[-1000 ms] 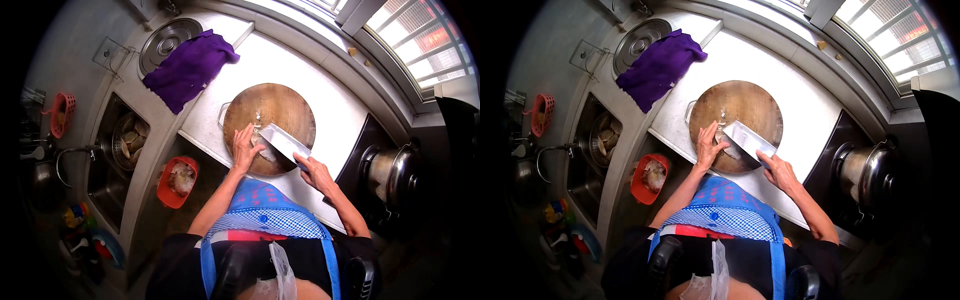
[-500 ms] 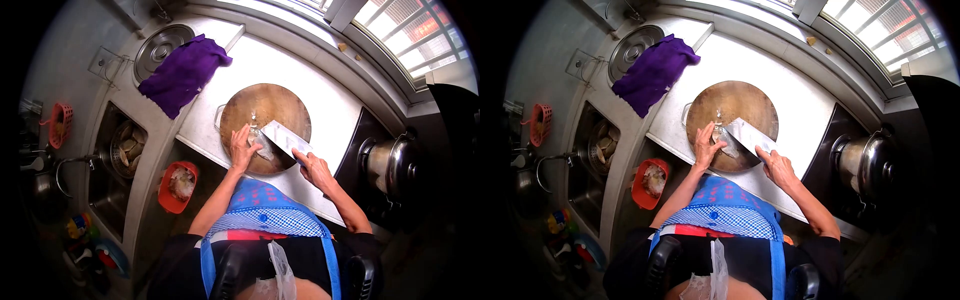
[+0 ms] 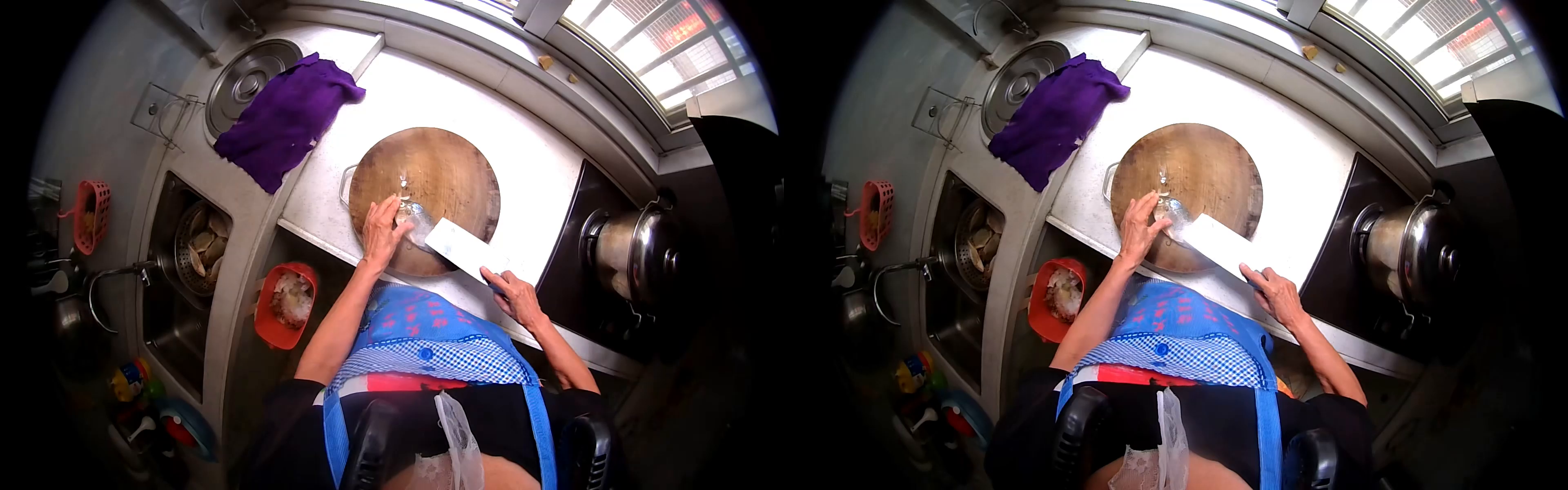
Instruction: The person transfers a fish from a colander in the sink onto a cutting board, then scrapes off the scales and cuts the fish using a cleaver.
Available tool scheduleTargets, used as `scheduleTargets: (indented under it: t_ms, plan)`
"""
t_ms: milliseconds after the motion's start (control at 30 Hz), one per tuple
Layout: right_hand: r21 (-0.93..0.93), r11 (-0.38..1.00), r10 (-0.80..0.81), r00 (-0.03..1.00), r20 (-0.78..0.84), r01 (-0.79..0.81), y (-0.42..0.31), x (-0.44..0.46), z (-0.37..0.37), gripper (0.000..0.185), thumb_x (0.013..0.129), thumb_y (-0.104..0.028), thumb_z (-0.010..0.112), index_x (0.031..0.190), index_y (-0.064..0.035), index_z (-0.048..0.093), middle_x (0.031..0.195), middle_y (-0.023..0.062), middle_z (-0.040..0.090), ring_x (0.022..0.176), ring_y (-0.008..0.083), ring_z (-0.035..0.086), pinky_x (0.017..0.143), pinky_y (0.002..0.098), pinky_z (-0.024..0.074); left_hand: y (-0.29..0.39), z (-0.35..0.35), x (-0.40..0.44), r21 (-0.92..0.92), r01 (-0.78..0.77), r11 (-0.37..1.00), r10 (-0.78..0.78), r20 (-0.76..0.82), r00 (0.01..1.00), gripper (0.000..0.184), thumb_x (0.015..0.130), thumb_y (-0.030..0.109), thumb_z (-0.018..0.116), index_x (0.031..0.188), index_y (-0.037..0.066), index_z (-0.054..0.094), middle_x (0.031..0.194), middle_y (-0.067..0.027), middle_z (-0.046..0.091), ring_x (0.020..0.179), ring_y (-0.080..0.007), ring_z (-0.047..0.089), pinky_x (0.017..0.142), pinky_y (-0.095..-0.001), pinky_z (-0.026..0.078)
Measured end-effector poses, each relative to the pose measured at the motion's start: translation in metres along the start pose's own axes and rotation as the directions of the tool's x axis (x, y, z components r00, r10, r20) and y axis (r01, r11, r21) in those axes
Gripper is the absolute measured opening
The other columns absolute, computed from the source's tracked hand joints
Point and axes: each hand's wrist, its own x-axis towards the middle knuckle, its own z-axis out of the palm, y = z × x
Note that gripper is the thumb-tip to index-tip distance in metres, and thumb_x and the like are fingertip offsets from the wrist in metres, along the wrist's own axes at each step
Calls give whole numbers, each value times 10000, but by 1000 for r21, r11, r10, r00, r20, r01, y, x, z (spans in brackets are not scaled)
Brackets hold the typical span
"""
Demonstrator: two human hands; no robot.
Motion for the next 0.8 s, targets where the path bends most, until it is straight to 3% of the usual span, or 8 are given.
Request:
scheduleTargets:
  t_ms: [67,233,333,467,533,700,800]
  plan:
    - [107,994,34,998,-54,-28,-1,12,8,768,736,21,647,1417,-268,441,840,123,520,689,309,597,625,401,507,-3,0,-1,15,1,1000,-1,-4,1000,569,735,245,759,1211,-14,584,1281,-154,572,1188,-323,532,1080,-484,339]
    - [107,994,28,997,-72,-20,5,6,2,754,734,20,643,1401,-280,458,840,122,524,682,304,594,618,403,502,3,-8,6,109,-47,993,44,33,998,540,718,209,770,1190,3,607,1258,-139,587,1138,-316,554,1035,-455,390]
    - [-88,996,2,998,-55,-7,10,-10,0,771,727,29,641,1391,-319,464,813,126,521,625,308,573,572,416,483,7,-18,20,34,-77,996,75,65,995,447,719,199,766,1132,62,665,1228,-86,608,1018,-305,573,905,-391,458]
    - [-80,997,-7,999,-50,3,8,-20,10,765,746,24,623,1402,-329,449,810,129,519,622,303,573,569,417,481,3,-12,17,-42,-66,997,71,125,990,445,727,182,760,1147,68,664,1212,-83,616,1033,-294,583,905,-375,470]
    - [-50,999,-12,996,-88,7,2,-8,14,768,746,23,621,1404,-333,446,806,129,518,625,302,573,570,416,481,5,-11,17,-193,5,981,19,123,992,430,742,149,748,1152,55,662,1189,-100,633,1060,-291,594,917,-361,474]
    - [1,1000,25,989,-145,-25,-11,23,10,777,747,23,612,1407,-347,440,771,120,513,626,296,571,568,405,479,3,-14,22,-180,-40,983,61,111,992,372,774,126,729,1130,36,667,1153,-125,652,1049,-292,622,900,-347,494]
    - [-85,996,26,995,-100,-34,-13,2,-1,742,764,31,587,1389,-349,459,759,112,513,607,277,563,550,403,469,-2,-19,30,-166,-45,985,72,165,984,347,800,108,714,1134,27,666,1147,-126,662,1033,-273,640,896,-323,502]
